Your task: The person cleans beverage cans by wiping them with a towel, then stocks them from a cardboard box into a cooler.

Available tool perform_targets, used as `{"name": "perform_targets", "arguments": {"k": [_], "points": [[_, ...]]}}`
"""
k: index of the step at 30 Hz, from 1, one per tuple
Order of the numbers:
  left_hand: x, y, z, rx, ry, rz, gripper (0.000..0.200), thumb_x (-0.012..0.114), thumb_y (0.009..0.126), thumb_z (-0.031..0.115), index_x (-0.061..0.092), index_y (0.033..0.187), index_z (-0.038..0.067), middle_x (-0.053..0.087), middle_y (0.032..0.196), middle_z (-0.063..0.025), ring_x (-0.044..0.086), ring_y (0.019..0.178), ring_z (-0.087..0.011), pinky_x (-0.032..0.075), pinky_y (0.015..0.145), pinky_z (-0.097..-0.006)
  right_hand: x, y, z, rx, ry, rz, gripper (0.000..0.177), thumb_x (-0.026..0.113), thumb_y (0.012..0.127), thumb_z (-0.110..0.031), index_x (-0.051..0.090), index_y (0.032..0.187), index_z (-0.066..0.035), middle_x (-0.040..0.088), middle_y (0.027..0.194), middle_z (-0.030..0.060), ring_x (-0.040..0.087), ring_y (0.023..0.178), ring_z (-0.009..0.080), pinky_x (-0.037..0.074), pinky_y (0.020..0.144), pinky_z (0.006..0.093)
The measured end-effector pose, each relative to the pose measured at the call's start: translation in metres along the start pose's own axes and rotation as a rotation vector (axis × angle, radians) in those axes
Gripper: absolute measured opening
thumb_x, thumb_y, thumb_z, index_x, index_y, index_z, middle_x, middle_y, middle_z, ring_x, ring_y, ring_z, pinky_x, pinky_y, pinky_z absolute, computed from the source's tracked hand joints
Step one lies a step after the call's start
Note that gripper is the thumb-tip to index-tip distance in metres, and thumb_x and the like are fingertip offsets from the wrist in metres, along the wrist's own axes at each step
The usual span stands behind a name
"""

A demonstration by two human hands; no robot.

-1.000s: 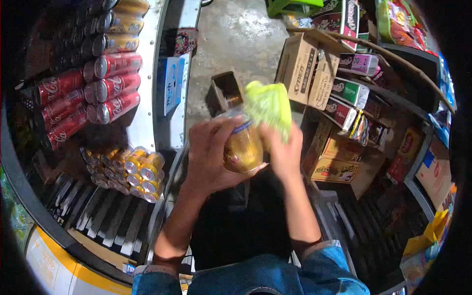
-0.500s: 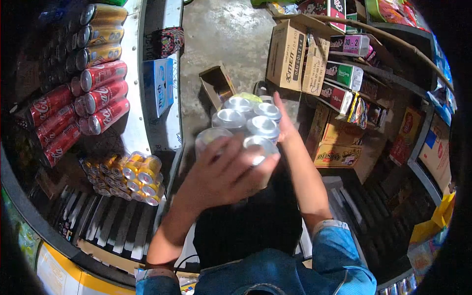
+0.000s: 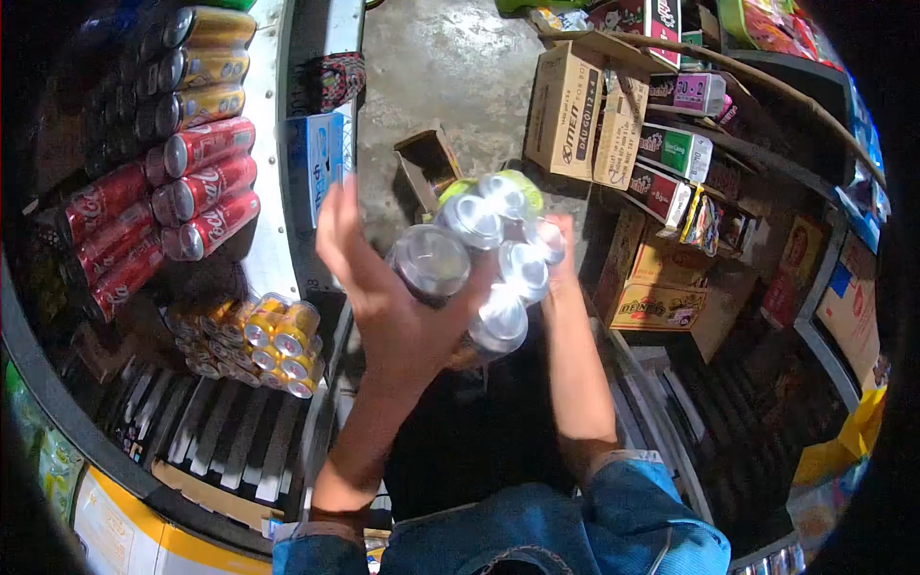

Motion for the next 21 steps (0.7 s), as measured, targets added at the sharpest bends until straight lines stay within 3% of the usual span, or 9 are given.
{"name": "perform_targets", "arguments": {"k": [2, 5, 9, 11, 12, 13, 16, 19, 21], "points": [[0.003, -0.015, -0.038, -0.196, -0.261, 0.075, 0.120, 0.094, 0.075, 0.026, 0.015, 0.163, 0.007, 0.024, 0.158, -0.0287, 0.031, 0.145, -0.0438, 0.035, 0.119, -0.0549, 0.023, -0.020, -0.012, -0.140, -0.055, -0.011, 0.038, 0.066, 0.082, -0.035, 0.072, 0.100, -0.001, 0.075, 0.099, 0.0132, 0.074, 0.087, 0.0265, 0.062, 0.083, 0.0426], [0.012, -0.047, -0.072, -0.781, -0.726, 0.107, 0.108, 0.088, 0.082, 0.030, 0.019, 0.162, 0.004, 0.032, 0.154, -0.0195, 0.047, 0.135, -0.0356, 0.050, 0.106, -0.0470, 0.048, -0.036, -0.019, -0.103, -0.102, -0.161, 0.053, 0.066, 0.080, -0.033, 0.067, 0.121, 0.002, 0.075, 0.108, 0.0135, 0.074, 0.089, 0.0274, 0.061, 0.084, 0.0435], [0.042, -0.077, -0.114, -0.999, -1.117, 0.001, 0.091, 0.082, 0.085, 0.031, 0.035, 0.156, 0.002, 0.049, 0.141, -0.0177, 0.057, 0.126, -0.0314, 0.053, 0.100, -0.0425, 0.054, -0.046, -0.039, -0.206, -0.437, -0.103, 0.065, 0.068, 0.084, -0.038, 0.059, 0.135, 0.002, 0.073, 0.113, 0.0138, 0.073, 0.098, 0.0278, 0.060, 0.089, 0.0437], [0.063, -0.096, -0.130, -1.164, -1.214, -0.118, 0.073, 0.074, 0.086, 0.031, 0.049, 0.147, -0.001, 0.060, 0.126, -0.0160, 0.061, 0.120, -0.0268, 0.053, 0.097, -0.0399, 0.038, -0.048, -0.050, -0.239, -0.633, 0.180, 0.048, 0.061, 0.094, -0.035, 0.064, 0.124, 0.002, 0.071, 0.107, 0.0098, 0.072, 0.093, 0.0232, 0.061, 0.080, 0.0362], [0.068, -0.095, -0.129, -1.093, -1.285, -0.098, 0.067, 0.071, 0.084, 0.029, 0.055, 0.140, -0.003, 0.064, 0.121, -0.0150, 0.065, 0.111, -0.0261, 0.052, 0.099, -0.0401, 0.078, -0.058, -0.050, -0.259, -0.574, 0.238, 0.048, 0.055, 0.105, -0.041, 0.065, 0.125, 0.002, 0.071, 0.110, 0.0104, 0.071, 0.095, 0.0209, 0.059, 0.082, 0.0341], [0.072, -0.099, -0.130, -1.100, -1.288, -0.094, 0.067, 0.071, 0.084, 0.029, 0.055, 0.140, -0.003, 0.064, 0.121, -0.0150, 0.065, 0.111, -0.0261, 0.052, 0.099, -0.0401, 0.086, -0.060, -0.053, -0.255, -0.581, 0.241, 0.048, 0.055, 0.105, -0.041, 0.065, 0.125, 0.002, 0.071, 0.110, 0.0104, 0.071, 0.095, 0.0209, 0.059, 0.082, 0.0341], [0.068, -0.089, -0.133, -0.952, -1.281, -0.022, 0.063, 0.074, 0.084, 0.028, 0.057, 0.138, -0.001, 0.065, 0.121, -0.0131, 0.065, 0.109, -0.0237, 0.052, 0.099, -0.0380, 0.119, -0.085, -0.086, -0.733, -1.002, 0.355, 0.061, 0.044, 0.111, -0.052, 0.066, 0.124, 0.004, 0.071, 0.114, 0.0126, 0.066, 0.100, 0.0167, 0.053, 0.089, 0.0305], [0.055, -0.056, -0.127, -0.717, -1.035, -0.033, 0.059, 0.076, 0.085, 0.023, 0.059, 0.137, 0.001, 0.066, 0.122, -0.0109, 0.065, 0.110, -0.0200, 0.052, 0.098, -0.0357, 0.175, -0.140, -0.079, -1.009, -1.096, 0.213, 0.041, 0.055, 0.111, -0.031, 0.054, 0.134, 0.003, 0.063, 0.126, 0.0149, 0.062, 0.111, 0.0186, 0.050, 0.097, 0.0355], [0.046, -0.040, -0.113, -0.541, -0.872, -0.069, 0.055, 0.077, 0.086, 0.018, 0.060, 0.136, 0.002, 0.067, 0.125, -0.0101, 0.064, 0.113, -0.0179, 0.052, 0.099, -0.0335, 0.208, -0.173, -0.058, -1.362, -1.519, 0.020, 0.045, 0.067, 0.102, -0.021, 0.049, 0.138, -0.001, 0.055, 0.138, 0.0181, 0.058, 0.120, 0.0252, 0.050, 0.100, 0.0413]]}}
Point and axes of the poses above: each hand's wrist, its own y-axis towards the middle knuckle, its own x-axis out of the palm, z = x × y, the point moved 8 cm from there along y, towards the middle knuckle
